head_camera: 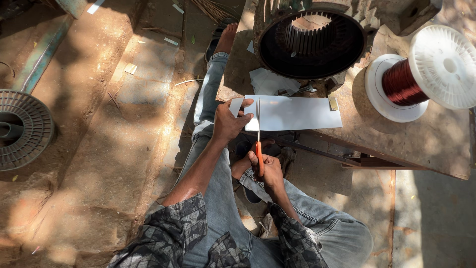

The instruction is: The person sits on the ground and uses orange-handled scissors to cut a white sheet of paper into smaller rectangular strips. The person holds the paper with the left hand and cuts with the right hand, repeatedly trimming the sheet.

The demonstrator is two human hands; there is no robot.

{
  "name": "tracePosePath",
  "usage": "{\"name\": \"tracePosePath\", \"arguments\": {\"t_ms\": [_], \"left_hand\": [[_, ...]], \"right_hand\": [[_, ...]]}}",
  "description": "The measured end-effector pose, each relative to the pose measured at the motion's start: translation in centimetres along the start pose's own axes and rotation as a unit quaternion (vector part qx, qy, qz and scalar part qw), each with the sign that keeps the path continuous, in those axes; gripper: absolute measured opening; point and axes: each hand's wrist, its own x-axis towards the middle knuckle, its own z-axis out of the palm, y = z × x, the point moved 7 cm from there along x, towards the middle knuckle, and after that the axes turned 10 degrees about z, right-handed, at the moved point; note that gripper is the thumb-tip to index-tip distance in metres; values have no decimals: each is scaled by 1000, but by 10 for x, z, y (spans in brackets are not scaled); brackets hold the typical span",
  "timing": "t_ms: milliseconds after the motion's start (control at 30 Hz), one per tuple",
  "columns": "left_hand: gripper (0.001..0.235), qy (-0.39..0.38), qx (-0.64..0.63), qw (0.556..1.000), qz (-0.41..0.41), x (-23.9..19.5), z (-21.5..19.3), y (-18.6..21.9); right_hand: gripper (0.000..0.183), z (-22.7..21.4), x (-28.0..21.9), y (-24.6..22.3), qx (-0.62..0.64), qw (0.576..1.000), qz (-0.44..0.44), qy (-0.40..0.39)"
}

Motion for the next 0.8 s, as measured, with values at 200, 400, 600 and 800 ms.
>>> {"name": "tracePosePath", "arguments": {"t_ms": [200, 400, 600, 800], "left_hand": [[43, 0, 8, 1000, -4, 0, -1, -2], [43, 4, -1, 1000, 9, -2, 0, -1], [43, -5, -12, 1000, -3, -6, 1, -5], [43, -3, -20, 1000, 19, -6, 2, -9]], "right_hand": [[50, 1, 2, 0, -9, 1000, -16, -1], [48, 1, 4, 4, -5, 1000, -13, -7], [51, -1, 6, 2, 16, 1000, -11, -12], [52, -2, 8, -1, -5, 1000, -21, 8]]}}
